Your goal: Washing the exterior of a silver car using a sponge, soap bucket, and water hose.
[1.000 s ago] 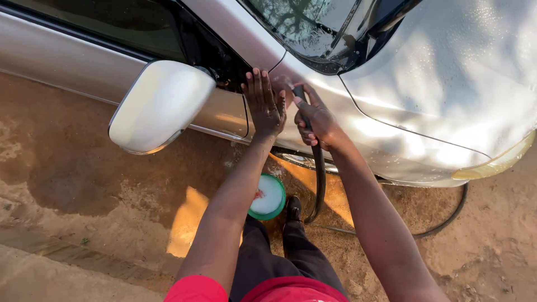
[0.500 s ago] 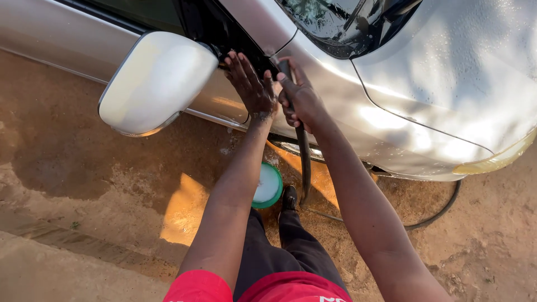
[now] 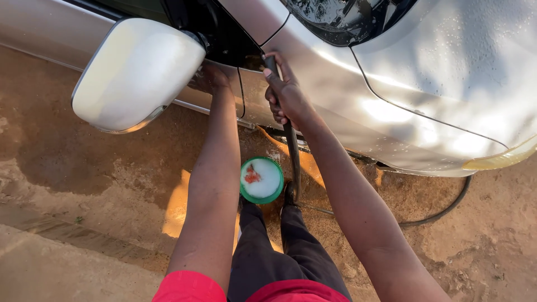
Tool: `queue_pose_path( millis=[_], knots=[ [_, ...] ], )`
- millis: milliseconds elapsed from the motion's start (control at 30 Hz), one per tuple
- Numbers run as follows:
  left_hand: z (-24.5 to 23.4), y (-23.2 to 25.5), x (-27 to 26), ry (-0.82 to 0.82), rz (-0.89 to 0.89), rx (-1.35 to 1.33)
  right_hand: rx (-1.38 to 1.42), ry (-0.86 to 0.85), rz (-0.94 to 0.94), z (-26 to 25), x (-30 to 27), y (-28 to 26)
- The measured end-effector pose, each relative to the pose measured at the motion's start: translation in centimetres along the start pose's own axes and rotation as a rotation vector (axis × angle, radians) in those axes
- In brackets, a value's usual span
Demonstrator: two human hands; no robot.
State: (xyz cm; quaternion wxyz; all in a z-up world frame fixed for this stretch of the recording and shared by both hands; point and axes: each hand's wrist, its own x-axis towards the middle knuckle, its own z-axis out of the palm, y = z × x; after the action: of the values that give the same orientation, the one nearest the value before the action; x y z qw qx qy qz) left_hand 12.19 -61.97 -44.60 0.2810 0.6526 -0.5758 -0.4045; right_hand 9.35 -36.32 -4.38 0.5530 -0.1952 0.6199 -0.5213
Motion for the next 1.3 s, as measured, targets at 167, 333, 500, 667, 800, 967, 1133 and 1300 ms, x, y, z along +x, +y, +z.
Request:
queue_pose_path(
  millis=[167, 333, 500, 667, 800, 967, 1133, 1300],
  knots=[
    [-1.3, -3.6, -11.4, 0.429, -0.061, 0.345, -0.033, -0.050, 0.062, -0.3, 0.6, 2.8],
    [-2.6, 0.0, -15.3, 0.258, -0.198, 0.144, -0.114, 0.069, 0.136, -0.8, 0.0, 5.4],
    [-6.1, 0.2, -17.0, 0.064, -0.335, -0.048, -0.022, 0.049, 0.275, -1.5, -1.5, 7.4],
    [-11.1, 1.1, -16.9, -0.149, -0.428, -0.258, 0.031, 0.042, 0.299, -4.6, -3.1, 9.6],
    [-10.3, 3.3, -16.6, -0.303, -0.501, -0.428, 0.172, 0.105, 0.258, -5.0, -4.1, 10.4],
    [-8.9, -3.0, -18.4, -0.505, -0.591, -0.647, 0.205, 0.106, 0.278, -3.5, -5.0, 12.4],
    [-4.1, -11.2, -20.3, -0.646, -0.471, -0.850, 0.225, 0.174, 0.366, -2.8, -6.0, 14.4],
    [-5.7, -12.7, -17.7, -0.473, -0.517, -0.986, 0.368, 0.117, 0.191, -1.9, -6.5, 15.6]
  ],
)
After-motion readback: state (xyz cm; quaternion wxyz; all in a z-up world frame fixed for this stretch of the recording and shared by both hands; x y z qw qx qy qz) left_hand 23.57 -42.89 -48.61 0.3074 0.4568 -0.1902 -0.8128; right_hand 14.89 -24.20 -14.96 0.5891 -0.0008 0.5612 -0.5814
